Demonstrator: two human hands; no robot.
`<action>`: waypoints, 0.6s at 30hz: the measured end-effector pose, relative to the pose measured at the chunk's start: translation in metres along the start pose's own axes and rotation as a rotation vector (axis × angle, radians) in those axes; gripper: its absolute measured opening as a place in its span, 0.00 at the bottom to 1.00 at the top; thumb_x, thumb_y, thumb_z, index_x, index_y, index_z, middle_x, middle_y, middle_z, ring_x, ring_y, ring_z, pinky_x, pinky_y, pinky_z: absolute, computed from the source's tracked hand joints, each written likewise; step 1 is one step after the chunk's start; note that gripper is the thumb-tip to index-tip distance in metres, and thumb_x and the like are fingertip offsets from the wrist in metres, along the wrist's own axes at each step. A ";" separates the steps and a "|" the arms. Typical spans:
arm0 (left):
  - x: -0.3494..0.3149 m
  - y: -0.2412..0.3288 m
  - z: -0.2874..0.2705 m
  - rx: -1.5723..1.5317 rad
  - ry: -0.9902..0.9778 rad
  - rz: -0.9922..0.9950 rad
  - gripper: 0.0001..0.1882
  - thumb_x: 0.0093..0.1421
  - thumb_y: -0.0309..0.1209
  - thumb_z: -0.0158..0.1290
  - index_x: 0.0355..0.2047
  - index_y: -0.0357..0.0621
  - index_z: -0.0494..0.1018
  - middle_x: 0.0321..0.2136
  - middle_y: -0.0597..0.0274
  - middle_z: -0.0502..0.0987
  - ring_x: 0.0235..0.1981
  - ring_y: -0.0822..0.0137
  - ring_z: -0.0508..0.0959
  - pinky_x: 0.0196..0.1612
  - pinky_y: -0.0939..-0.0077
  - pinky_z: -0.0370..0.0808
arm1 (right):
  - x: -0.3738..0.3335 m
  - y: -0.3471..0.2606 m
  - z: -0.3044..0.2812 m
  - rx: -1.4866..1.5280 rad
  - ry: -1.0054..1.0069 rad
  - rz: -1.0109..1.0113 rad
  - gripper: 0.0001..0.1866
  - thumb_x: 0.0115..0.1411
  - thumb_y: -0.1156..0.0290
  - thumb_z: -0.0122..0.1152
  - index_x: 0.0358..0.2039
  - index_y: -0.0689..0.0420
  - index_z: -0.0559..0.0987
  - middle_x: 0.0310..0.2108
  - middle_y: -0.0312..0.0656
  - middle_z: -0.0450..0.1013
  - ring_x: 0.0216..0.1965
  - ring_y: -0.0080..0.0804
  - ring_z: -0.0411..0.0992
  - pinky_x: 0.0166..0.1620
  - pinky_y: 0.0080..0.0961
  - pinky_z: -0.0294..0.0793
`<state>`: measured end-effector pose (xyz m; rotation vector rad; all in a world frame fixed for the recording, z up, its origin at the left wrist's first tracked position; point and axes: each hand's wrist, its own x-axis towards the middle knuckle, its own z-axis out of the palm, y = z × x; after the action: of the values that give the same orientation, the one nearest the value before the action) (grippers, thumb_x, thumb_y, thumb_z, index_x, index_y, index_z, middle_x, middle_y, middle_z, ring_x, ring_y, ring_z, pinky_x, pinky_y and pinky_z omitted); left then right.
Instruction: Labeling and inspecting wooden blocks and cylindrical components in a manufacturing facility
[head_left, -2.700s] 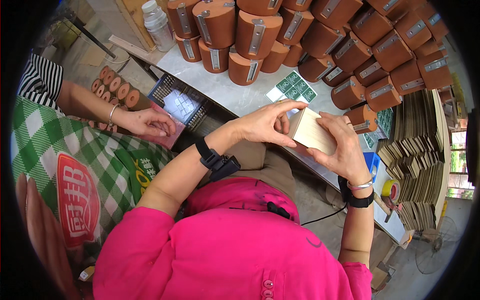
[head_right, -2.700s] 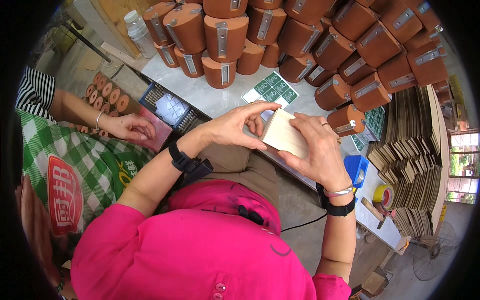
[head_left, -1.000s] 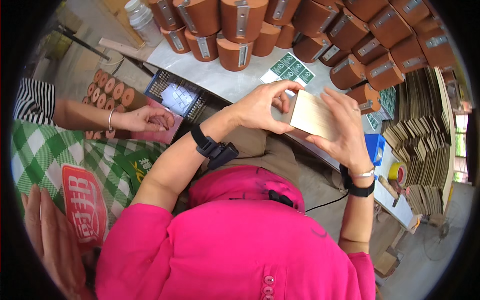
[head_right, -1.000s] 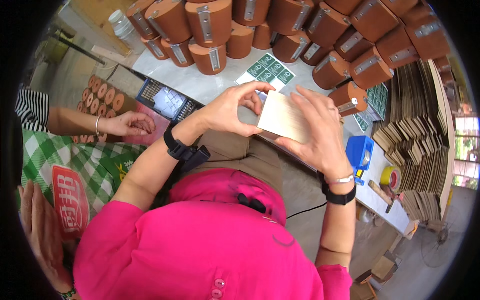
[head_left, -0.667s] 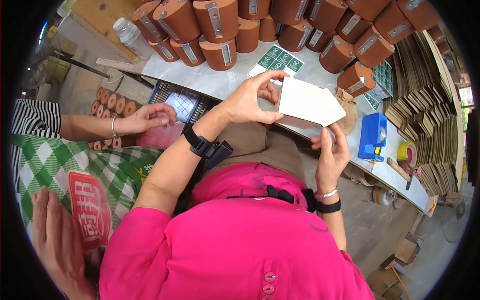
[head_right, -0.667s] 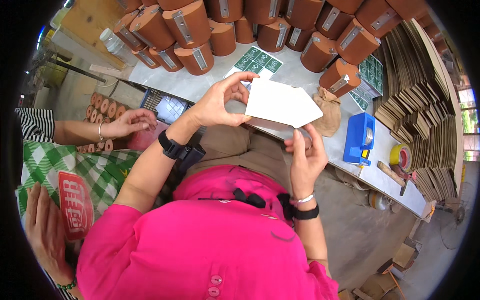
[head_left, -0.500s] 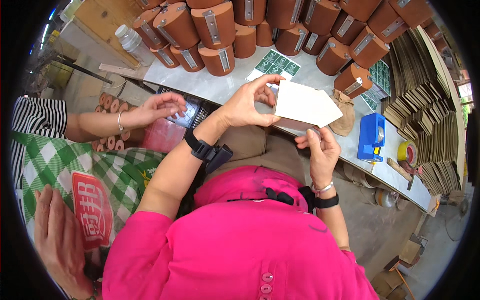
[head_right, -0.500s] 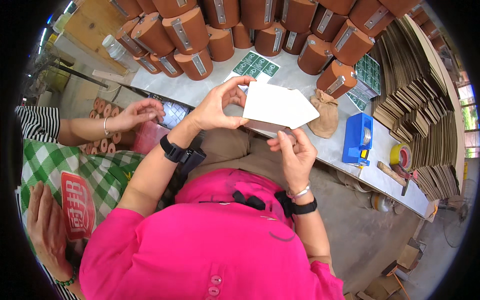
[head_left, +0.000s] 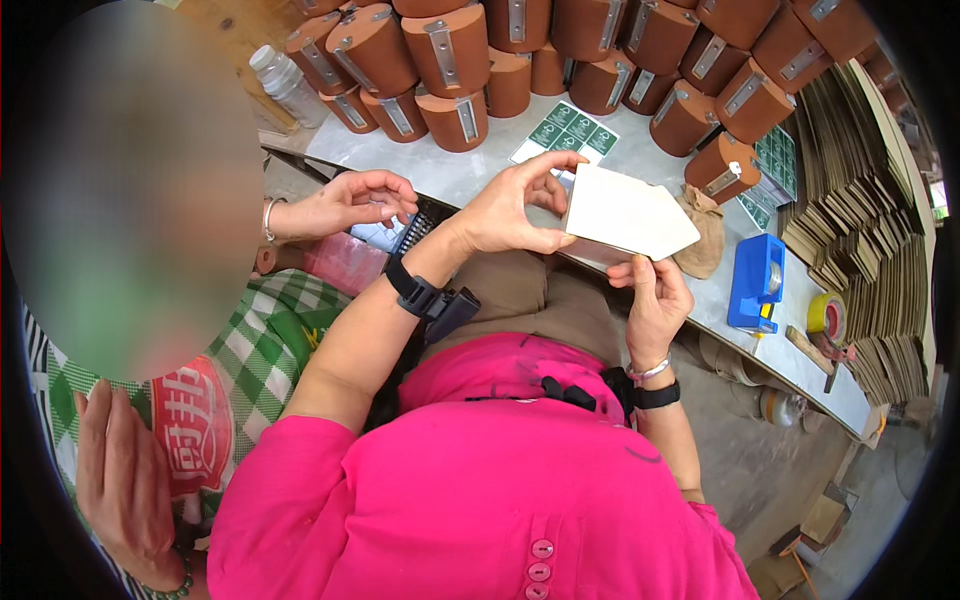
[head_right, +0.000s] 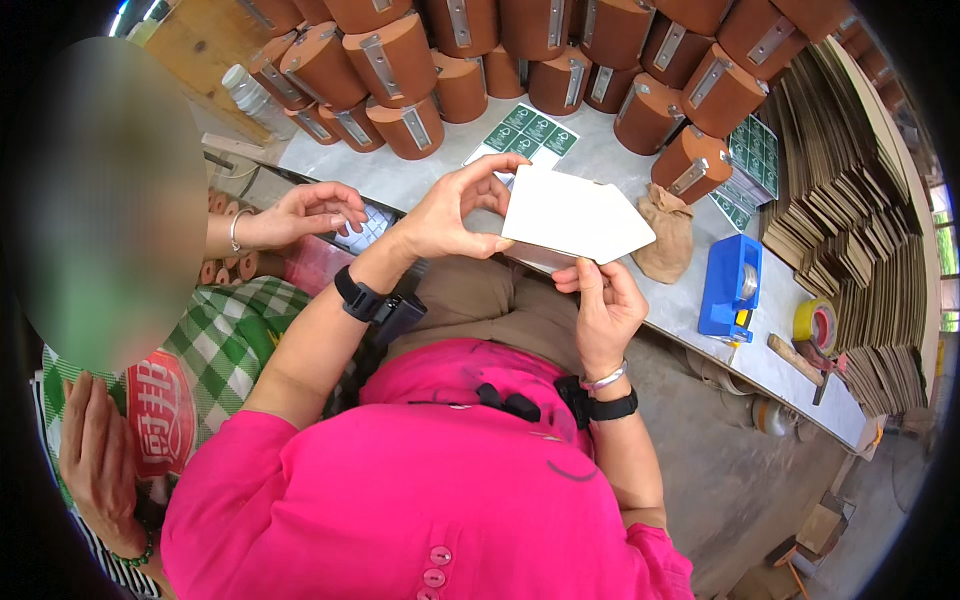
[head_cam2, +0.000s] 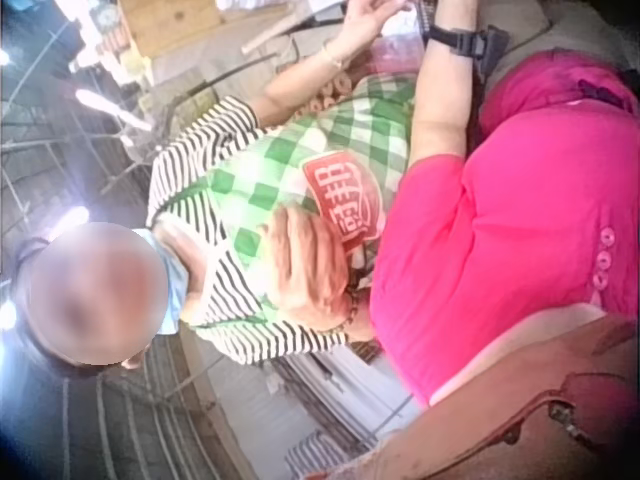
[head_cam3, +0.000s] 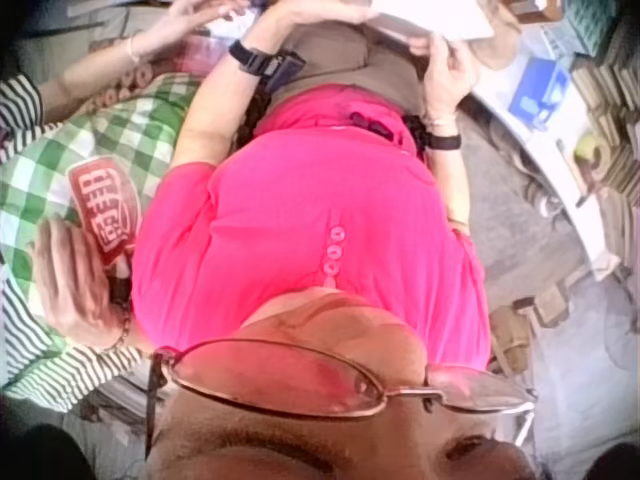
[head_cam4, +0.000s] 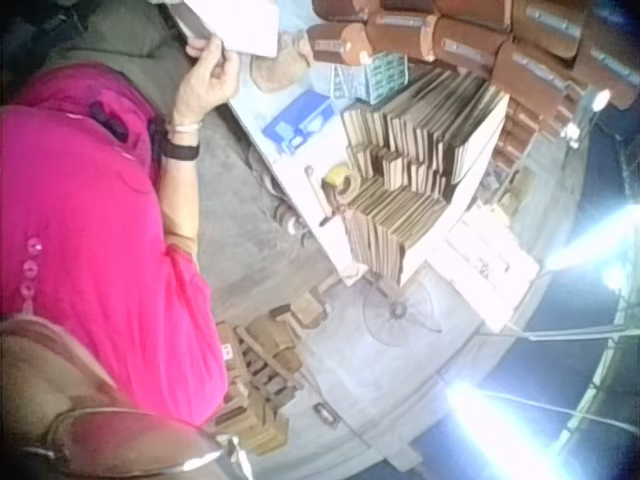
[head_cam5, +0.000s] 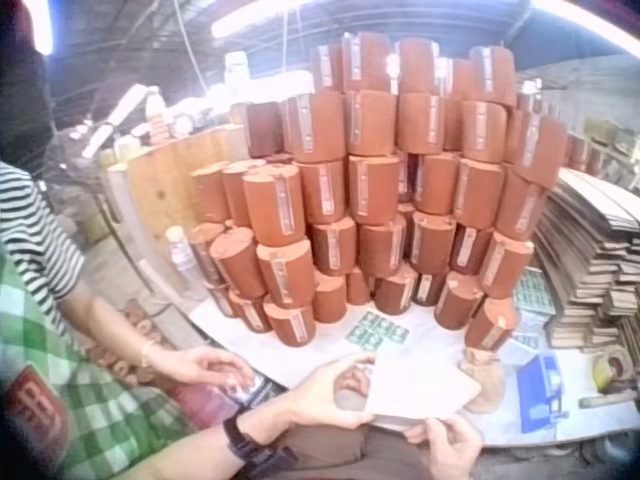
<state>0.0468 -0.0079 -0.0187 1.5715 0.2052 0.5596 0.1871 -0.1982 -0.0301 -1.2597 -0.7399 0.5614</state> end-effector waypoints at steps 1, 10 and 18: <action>0.000 0.001 0.000 0.003 0.002 0.000 0.42 0.44 0.25 0.67 0.61 0.40 0.64 0.31 0.66 0.71 0.37 0.75 0.74 0.50 0.75 0.74 | 0.000 0.000 0.001 -0.026 0.048 0.014 0.07 0.67 0.77 0.56 0.39 0.69 0.77 0.28 0.45 0.79 0.27 0.26 0.77 0.33 0.19 0.78; -0.003 -0.007 -0.003 0.015 -0.018 -0.016 0.43 0.44 0.22 0.66 0.62 0.37 0.62 0.39 0.65 0.73 0.40 0.74 0.75 0.50 0.73 0.73 | -0.001 0.005 -0.001 -0.074 0.063 -0.025 0.06 0.66 0.78 0.55 0.37 0.69 0.77 0.27 0.44 0.79 0.26 0.25 0.77 0.33 0.19 0.77; -0.004 0.016 0.011 0.026 -0.020 -0.028 0.45 0.45 0.26 0.67 0.63 0.43 0.59 0.33 0.63 0.76 0.37 0.70 0.78 0.45 0.71 0.78 | -0.004 -0.002 0.000 -0.309 0.160 0.013 0.08 0.67 0.74 0.55 0.36 0.66 0.80 0.25 0.39 0.77 0.25 0.21 0.72 0.30 0.19 0.71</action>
<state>0.0448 -0.0211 -0.0041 1.5962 0.2200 0.5210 0.1843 -0.2013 -0.0290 -1.5773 -0.7013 0.3588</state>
